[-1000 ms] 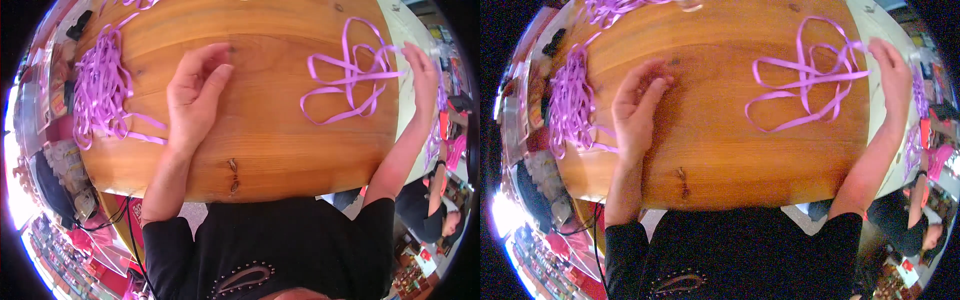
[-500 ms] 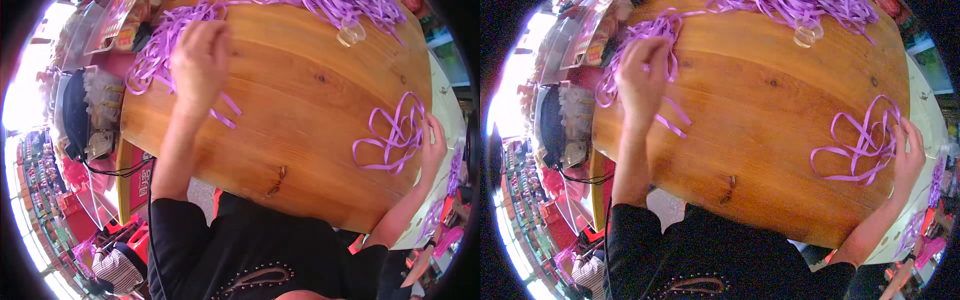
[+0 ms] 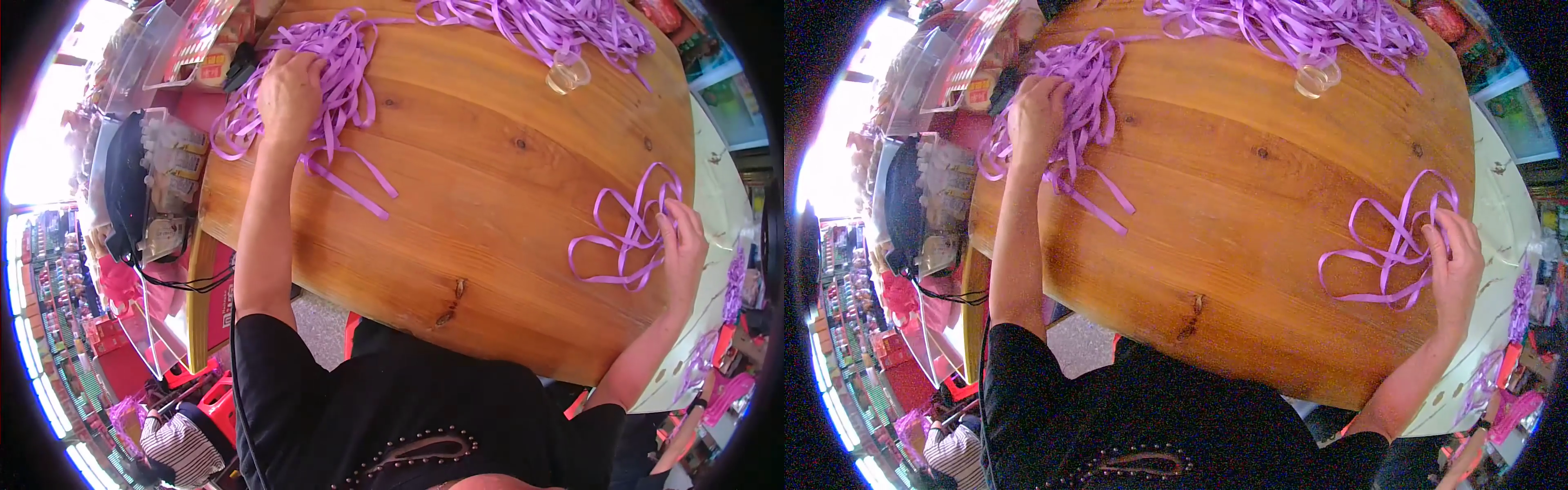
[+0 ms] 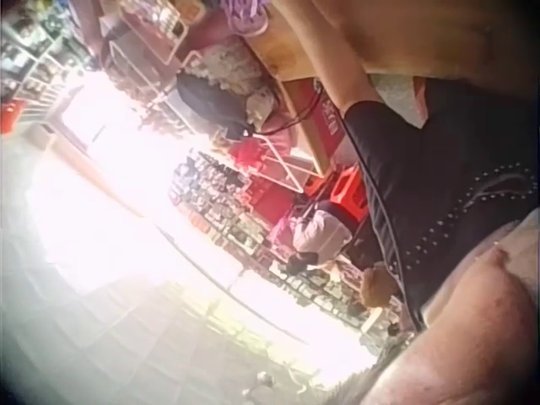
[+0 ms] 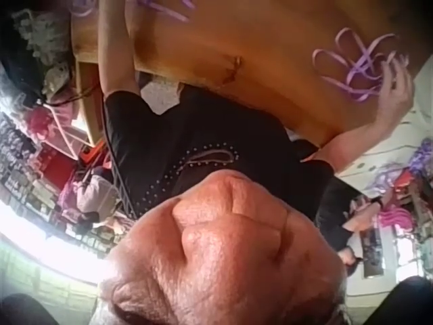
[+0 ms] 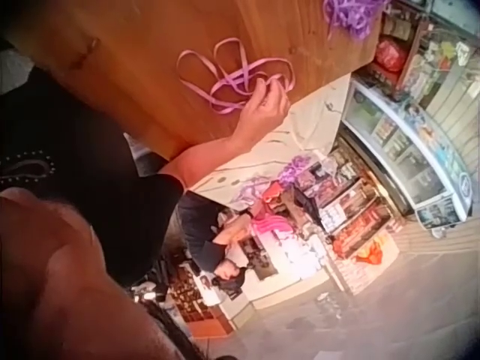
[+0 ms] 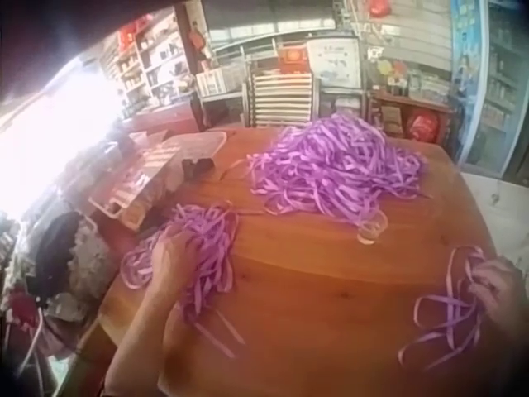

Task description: The person rolls a purple ribbon into a small flower by hand and then ties several knots along a long purple ribbon.

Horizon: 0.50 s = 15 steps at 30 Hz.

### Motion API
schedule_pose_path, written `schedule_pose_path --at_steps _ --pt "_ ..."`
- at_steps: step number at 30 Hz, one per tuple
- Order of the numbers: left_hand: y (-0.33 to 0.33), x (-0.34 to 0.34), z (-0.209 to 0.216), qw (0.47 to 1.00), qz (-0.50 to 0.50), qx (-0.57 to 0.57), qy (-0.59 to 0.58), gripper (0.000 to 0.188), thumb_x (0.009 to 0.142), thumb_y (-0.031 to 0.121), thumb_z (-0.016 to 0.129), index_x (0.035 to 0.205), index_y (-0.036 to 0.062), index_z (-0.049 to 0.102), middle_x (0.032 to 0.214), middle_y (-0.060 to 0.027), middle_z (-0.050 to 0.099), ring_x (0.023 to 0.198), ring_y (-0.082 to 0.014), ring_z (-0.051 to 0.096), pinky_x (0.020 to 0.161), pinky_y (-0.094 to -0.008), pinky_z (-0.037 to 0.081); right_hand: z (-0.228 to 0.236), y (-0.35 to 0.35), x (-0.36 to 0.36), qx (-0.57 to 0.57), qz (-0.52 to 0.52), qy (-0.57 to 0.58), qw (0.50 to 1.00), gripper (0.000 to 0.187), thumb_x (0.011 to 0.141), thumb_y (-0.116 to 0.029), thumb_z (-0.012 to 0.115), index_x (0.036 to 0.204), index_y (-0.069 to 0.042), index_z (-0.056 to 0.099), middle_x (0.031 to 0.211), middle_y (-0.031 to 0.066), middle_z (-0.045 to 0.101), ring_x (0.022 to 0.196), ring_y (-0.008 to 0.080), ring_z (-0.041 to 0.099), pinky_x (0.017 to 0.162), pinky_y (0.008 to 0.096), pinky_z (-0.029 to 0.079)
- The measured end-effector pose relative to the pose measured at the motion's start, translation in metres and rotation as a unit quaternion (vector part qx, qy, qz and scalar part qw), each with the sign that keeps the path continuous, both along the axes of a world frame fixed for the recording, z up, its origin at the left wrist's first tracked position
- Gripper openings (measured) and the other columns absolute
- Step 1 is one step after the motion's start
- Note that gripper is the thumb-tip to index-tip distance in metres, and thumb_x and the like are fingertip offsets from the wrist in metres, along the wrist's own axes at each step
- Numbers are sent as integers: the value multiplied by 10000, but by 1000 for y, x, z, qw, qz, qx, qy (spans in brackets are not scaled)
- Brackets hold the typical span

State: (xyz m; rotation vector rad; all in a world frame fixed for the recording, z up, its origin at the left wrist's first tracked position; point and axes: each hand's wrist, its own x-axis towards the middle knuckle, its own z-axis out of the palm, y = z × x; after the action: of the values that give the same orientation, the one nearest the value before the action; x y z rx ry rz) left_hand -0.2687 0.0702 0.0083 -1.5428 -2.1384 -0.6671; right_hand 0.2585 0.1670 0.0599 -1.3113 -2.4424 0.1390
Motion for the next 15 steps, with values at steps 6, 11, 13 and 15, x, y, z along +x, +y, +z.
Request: schedule_pose_path --at_steps 6,11,13,15 --pt "-25 12 69 965 -41 255 42 92 844 130 647 876 53 686 817 -79 660 718 -215 605 656 -340 490 3 -3 -3 3 19 -13 1000 197 866 -57 612 1049 16 617 1038 109 617 916 201 597 766 284 477" --pt "-34 120 92 851 -214 207 -432 136 874 77 563 973 5 621 822 -71 621 764 -171 591 669 -306 475 14 -24 -18 9 29 27 999 207 867 -23 598 1066 32 613 1086 120 617 971 209 591 828 299 471" --pt "-45 170 66 658 -423 54 -621 170 802 38 541 959 33 606 929 -119 591 820 -240 572 705 -350 474 21 -38 -41 -22 115 202 972 315 852 -177 654 1085 32 620 1129 159 616 1047 261 576 920 357 431" --pt "-44 211 37 820 -482 38 -306 204 730 68 609 930 31 595 879 -139 569 768 -265 588 619 -359 491 16 -53 -70 -78 161 277 944 434 846 -267 662 1139 43 585 1150 169 604 1073 259 563 945 363 415"
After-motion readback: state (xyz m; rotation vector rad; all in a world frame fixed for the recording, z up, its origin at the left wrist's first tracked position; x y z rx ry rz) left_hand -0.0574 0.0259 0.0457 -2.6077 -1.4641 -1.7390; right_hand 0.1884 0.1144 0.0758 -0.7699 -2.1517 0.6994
